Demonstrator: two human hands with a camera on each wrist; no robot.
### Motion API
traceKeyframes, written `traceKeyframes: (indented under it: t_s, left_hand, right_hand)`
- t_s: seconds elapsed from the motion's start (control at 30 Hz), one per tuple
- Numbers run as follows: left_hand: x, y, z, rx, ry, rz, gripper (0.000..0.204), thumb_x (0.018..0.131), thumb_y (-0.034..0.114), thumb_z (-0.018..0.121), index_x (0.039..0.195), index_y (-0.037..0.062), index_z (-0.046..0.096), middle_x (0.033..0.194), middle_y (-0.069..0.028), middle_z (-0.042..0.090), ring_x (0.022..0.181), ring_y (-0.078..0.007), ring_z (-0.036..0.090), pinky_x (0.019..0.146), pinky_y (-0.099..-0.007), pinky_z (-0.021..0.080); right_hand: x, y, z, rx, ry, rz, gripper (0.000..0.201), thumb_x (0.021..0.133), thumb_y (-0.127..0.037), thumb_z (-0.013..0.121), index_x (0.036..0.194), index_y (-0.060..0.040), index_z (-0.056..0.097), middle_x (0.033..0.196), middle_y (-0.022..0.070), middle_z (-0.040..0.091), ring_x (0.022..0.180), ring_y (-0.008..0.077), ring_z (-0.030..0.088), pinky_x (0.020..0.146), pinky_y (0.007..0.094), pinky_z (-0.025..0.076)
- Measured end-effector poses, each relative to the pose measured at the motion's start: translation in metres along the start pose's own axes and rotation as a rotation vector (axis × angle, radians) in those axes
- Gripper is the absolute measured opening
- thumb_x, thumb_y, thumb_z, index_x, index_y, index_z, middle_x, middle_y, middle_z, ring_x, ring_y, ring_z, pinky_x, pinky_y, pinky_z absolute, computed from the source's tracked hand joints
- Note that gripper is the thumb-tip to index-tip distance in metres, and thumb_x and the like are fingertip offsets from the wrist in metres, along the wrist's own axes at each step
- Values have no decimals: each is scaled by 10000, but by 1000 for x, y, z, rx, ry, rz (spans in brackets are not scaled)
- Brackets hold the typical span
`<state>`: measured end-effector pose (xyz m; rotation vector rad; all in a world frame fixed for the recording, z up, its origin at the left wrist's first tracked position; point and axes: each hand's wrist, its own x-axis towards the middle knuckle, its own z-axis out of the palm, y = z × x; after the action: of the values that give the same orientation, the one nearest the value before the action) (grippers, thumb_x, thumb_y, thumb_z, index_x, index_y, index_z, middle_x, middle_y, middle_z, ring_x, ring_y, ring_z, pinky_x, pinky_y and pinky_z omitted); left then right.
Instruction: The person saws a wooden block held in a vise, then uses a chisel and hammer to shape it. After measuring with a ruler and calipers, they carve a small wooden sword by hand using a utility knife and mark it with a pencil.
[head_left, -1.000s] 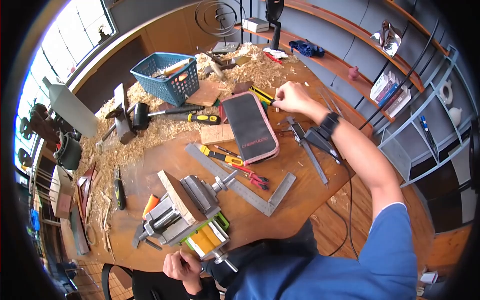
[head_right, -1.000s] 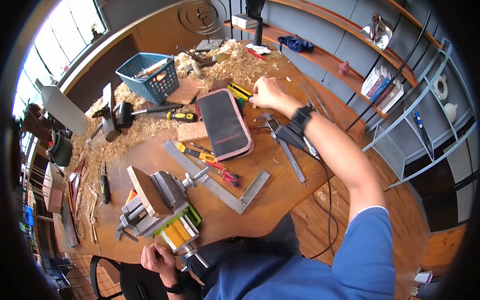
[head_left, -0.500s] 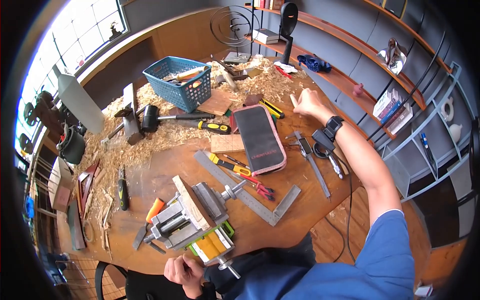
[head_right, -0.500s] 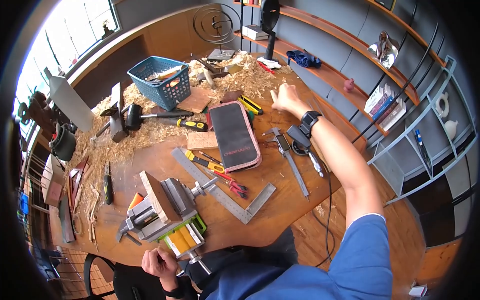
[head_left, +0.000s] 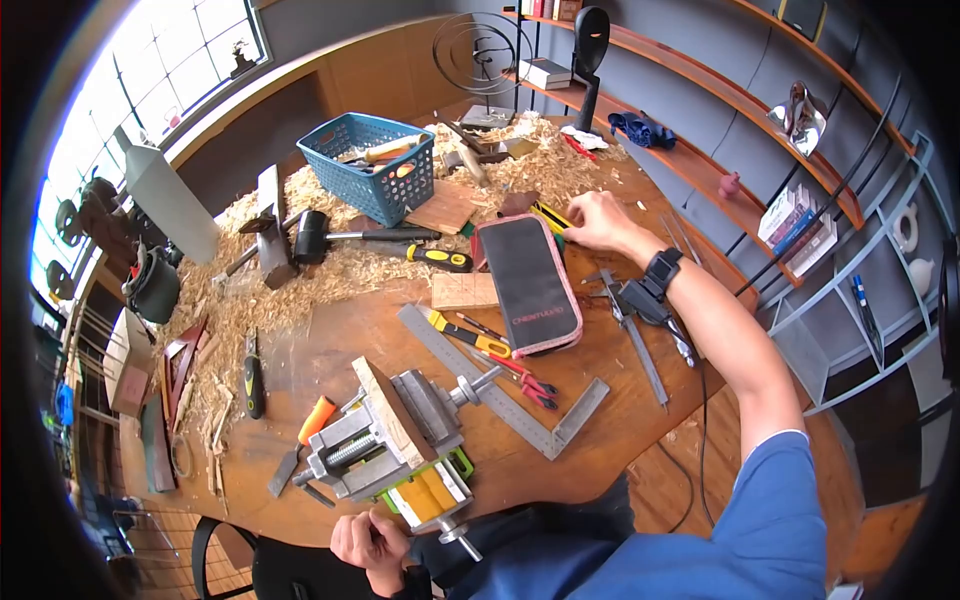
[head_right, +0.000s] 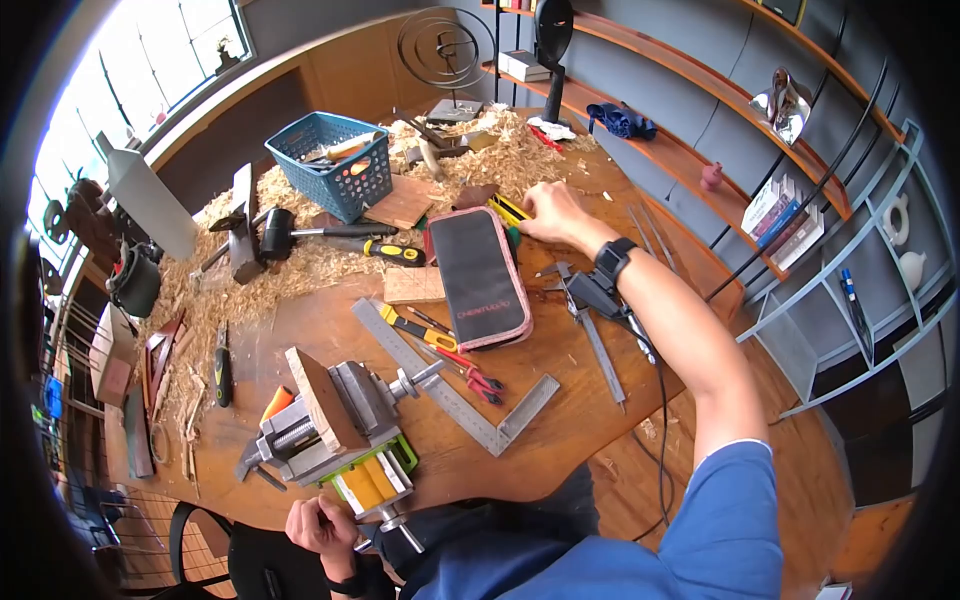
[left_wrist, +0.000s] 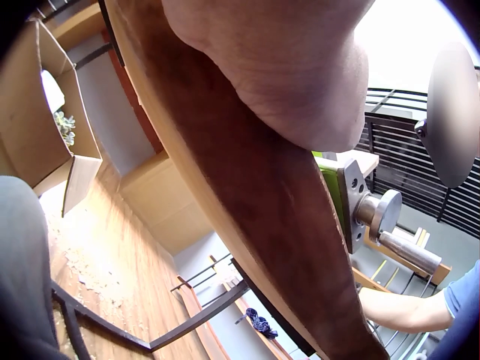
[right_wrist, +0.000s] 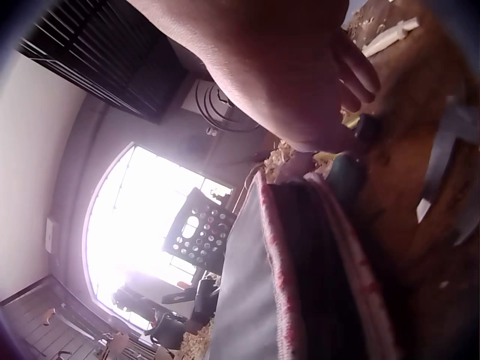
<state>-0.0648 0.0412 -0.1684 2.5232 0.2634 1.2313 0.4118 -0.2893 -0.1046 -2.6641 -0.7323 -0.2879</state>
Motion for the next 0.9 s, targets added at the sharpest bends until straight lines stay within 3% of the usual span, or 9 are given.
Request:
traceKeyframes:
  t_s: [0.17,0.3,0.4,0.43,0.53,0.6,0.7,0.83,0.9]
  left_hand:
    - [-1,-1,0,4,-5,-6,224,850,18,637,656,20,525,548,-110,446,472,-282,458,472,-380,310]
    - [-1,0,1,-9,13,-10,219,850,10,633,659,19,526,551,-108,450,473,-279,461,471,-378,312]
    - [-1,-1,2,-10,12,13,215,851,5,629,662,18,528,555,-107,462,477,-278,468,472,-377,320]
    - [-1,-2,1,-16,8,10,215,851,5,629,662,18,528,555,-107,462,477,-278,468,472,-377,320]
    - [0,0,0,-6,-11,4,203,857,11,625,672,13,542,558,-110,480,479,-283,480,475,-372,335]
    - [-2,0,-2,-8,-17,4,205,860,16,622,671,12,543,559,-112,480,480,-283,482,475,-371,336]
    - [-2,2,-1,-12,-15,-18,216,868,22,614,667,11,535,556,-110,463,477,-281,473,474,-372,325]
    - [-1,0,1,-4,-17,-6,227,863,13,613,659,15,514,551,-104,428,471,-280,449,476,-379,306]
    - [0,1,2,-14,-12,-9,231,861,10,613,656,17,507,550,-104,416,470,-280,442,477,-382,301]
  right_hand:
    - [18,-2,15,-161,-90,-17,183,725,-99,692,846,28,745,880,290,725,884,403,744,814,448,600]
    - [12,-14,-20,-183,-234,78,160,703,-71,689,793,59,710,817,294,709,831,399,737,789,446,608]
    - [2,-19,-59,-464,-201,23,119,690,-47,675,773,39,681,761,246,690,771,359,719,730,431,613]
    - [-2,-13,-67,-534,-96,-96,130,681,-33,679,794,30,673,753,239,682,740,369,705,700,438,603]
    - [-22,-6,-94,-566,16,-169,121,698,-14,665,815,16,675,748,219,683,753,373,692,719,434,593]
    - [-27,0,-103,-631,156,-305,82,754,4,643,826,0,681,771,183,679,824,348,676,754,425,583]
    - [-38,-5,-117,-657,256,-320,89,799,18,613,844,-10,684,829,148,670,907,312,656,761,411,579]
    - [-47,5,-117,-793,155,-336,47,820,-25,646,851,-13,680,886,106,655,950,269,640,779,384,583]
    - [-55,2,-123,-781,219,-357,41,823,-29,650,848,-14,678,886,101,653,947,263,638,779,379,584]
